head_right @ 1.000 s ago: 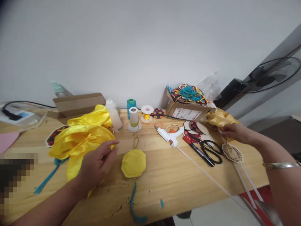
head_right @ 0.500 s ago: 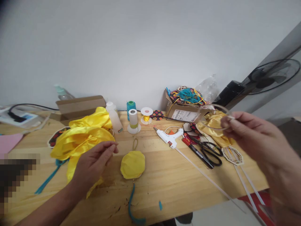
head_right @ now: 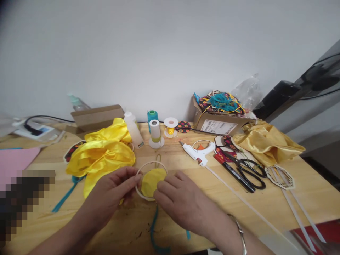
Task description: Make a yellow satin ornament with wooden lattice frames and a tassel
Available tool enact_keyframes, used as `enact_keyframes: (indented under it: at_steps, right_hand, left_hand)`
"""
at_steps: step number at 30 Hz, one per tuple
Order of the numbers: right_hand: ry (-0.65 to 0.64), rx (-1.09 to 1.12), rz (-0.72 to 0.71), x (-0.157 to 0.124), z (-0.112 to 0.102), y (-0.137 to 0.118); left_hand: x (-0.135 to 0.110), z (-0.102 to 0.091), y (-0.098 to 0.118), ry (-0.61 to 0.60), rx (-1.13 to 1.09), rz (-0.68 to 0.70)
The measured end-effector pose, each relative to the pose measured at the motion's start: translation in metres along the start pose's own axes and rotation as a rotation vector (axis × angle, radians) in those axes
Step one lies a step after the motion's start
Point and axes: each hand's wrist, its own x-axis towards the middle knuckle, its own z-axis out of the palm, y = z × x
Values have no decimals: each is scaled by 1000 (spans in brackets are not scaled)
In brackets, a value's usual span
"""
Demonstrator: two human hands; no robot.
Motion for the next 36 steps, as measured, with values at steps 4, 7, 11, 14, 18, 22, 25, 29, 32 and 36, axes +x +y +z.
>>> enact_keyframes:
  at_steps: [4,7,11,14,18,22,25,29,32,36]
  right_hand:
    - [285,300,356,2,5,15]
    - [256,645,711,12,8,25]
    - [82,1061,894,26,8,30]
    - [50,1126,936,31,7,32]
    - [-8,1101,889,31,8,33]
    - [-105,1022,774,28,15,29]
    - [-152,1014,717,25,18,24]
    - [-192,1082,744,18,16,24]
    - [-165,1132,756,15,12,29]
    - [-76,1192,828,12,9,37]
  left_hand:
    - [6,-2,-1,49,29,11]
    - [10,-3,-6,34,11,-8]
    - [11,-2,-14,3,6,-23]
    - [9,-2,-17,-17,18,-12]
    - [10,-3,-16,-36,1,39]
    - [11,-6,-16,-63,77,120]
    - [9,-5,-16,-118,207,161]
    - [4,-5,-16,-180,337,214]
    - [2,-6,-17,-200,419,267]
    - [1,-7,-17,-164,434,295]
